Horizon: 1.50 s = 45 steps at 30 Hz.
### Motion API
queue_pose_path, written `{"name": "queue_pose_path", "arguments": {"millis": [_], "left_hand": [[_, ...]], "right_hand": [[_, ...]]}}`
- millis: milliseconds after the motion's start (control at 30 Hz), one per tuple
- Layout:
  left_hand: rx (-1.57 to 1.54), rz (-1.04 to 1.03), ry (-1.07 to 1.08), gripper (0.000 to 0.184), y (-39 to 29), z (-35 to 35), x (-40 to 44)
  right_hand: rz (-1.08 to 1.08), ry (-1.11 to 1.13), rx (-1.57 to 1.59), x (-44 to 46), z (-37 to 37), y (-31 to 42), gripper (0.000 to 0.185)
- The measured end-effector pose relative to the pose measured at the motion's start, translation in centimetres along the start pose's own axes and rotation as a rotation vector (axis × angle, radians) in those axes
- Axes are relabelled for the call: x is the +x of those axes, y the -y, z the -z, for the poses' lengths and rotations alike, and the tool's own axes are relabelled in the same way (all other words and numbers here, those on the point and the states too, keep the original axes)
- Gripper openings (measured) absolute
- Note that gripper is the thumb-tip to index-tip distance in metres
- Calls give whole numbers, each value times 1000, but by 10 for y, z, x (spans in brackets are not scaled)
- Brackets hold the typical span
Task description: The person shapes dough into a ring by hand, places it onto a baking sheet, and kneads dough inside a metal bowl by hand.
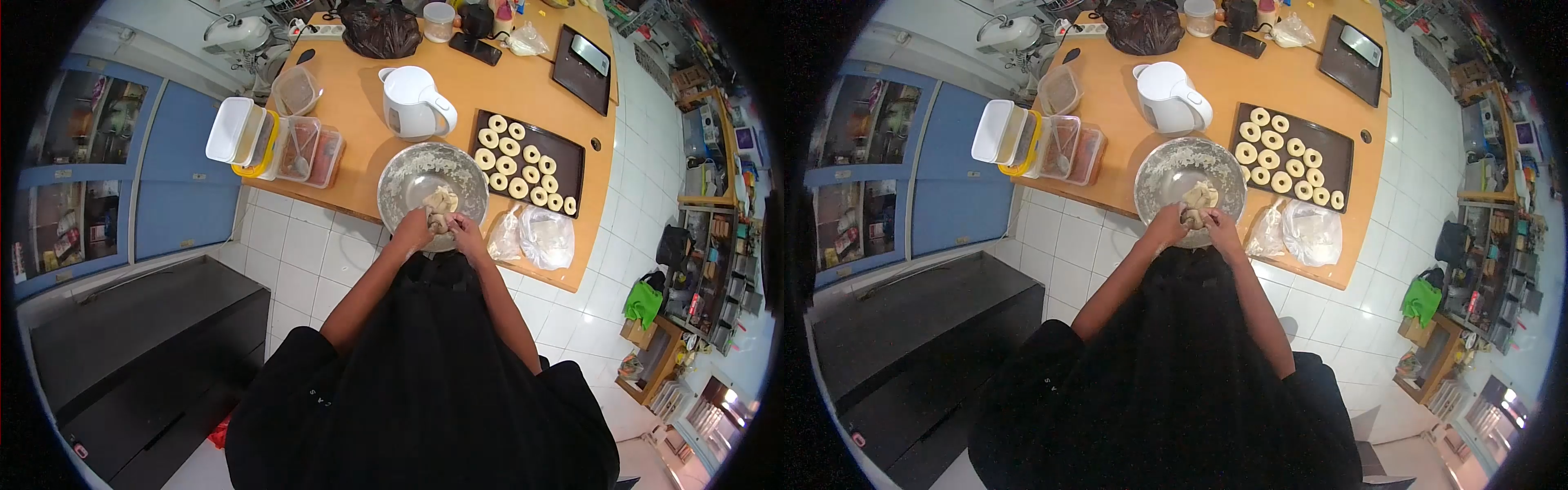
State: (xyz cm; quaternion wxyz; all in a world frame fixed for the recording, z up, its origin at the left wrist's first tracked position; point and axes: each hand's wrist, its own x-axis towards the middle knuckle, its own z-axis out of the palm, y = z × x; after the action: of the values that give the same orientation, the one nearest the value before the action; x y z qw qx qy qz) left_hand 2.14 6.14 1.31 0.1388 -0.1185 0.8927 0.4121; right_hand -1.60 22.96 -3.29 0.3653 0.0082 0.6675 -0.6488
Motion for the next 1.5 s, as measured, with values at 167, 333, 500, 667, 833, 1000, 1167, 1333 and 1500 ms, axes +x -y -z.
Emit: {"name": "queue_pose_path", "arguments": {"millis": [167, 333, 500, 667, 833, 1000, 1167, 1333, 1500], "left_hand": [[98, 63, 64, 32, -3, 1, 3], [53, 59, 52, 31, -2, 1, 4], [-60, 4, 44, 25, -1, 1, 3], [-30, -9, 53, 28, 3, -2, 5], [2, -26, 53, 31, 0, 1, 3], [19, -40, 83, 37, 4, 1, 3], [0, -10, 70, 36, 3, 0, 3], [-311, 96, 61, 38, 9, -7, 3], [-324, 82, -20, 39, 19, -10, 3]], "right_hand": [[2, -19, 29, -4, -2, 6, 30], [73, 39, 52, -4, -1, 7, 35], [96, 48, -155, -8, -5, 18, 39], [164, -38, -363, -4, -8, 16, 39], [172, -93, -358, -4, -10, 16, 26], [198, -113, -323, -5, -10, 15, 25], [162, -125, -355, -5, -9, 14, 24], [19, -40, -87, -3, -4, 7, 29], [-157, 48, 50, -12, -4, 21, 32]]}}
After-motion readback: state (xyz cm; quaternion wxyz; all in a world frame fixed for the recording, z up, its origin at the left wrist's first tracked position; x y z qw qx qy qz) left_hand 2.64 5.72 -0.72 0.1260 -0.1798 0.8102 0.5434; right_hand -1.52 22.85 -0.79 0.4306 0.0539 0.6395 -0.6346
